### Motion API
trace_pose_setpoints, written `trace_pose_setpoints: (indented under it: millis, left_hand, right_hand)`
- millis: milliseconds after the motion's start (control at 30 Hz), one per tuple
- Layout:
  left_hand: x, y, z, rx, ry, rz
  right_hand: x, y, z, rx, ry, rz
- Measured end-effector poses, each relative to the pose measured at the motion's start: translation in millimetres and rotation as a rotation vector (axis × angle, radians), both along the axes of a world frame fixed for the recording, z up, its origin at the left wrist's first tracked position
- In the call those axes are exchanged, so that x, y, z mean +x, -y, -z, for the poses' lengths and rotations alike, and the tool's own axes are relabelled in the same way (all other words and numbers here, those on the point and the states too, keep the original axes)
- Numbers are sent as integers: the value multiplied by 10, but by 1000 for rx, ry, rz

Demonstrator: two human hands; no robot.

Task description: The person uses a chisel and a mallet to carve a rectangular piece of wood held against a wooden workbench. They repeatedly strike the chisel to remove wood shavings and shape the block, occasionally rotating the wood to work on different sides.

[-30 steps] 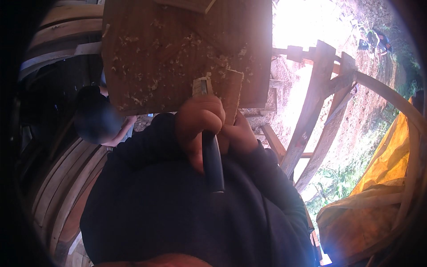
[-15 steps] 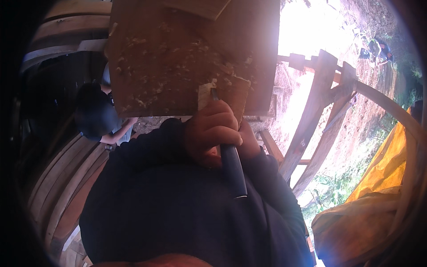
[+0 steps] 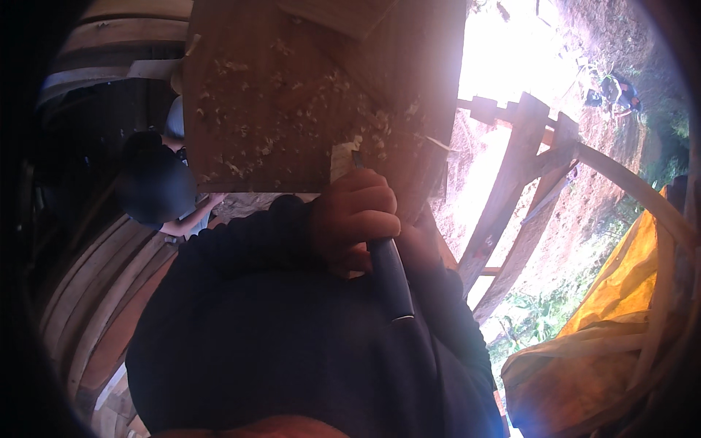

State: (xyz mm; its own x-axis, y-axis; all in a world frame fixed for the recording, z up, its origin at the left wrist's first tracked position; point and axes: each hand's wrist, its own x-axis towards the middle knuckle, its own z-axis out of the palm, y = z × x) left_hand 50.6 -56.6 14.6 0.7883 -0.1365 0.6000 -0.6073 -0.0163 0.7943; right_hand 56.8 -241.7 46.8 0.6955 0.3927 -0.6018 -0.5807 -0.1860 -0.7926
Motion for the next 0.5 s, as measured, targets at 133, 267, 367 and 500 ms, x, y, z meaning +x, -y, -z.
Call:
trace_pose_setpoints:
  millis: [133, 267, 367, 500]
  left_hand:
    - [56, 75, 42, -12, 37, 6]
    - [35, 39, 2, 77, -22, -36]
    - [57, 116, 19, 88, -18, -49]
    - [57, 191, 49, 131, -33, -42]
  right_hand:
    - [-232, 563, -255, -36, 431, 152]
    - [-43, 787, -578, 258, 886, -93]
    - [-259, 642, -896, -228, 980, -179]
    - [-249, 768, -859, -103, 968, -118]
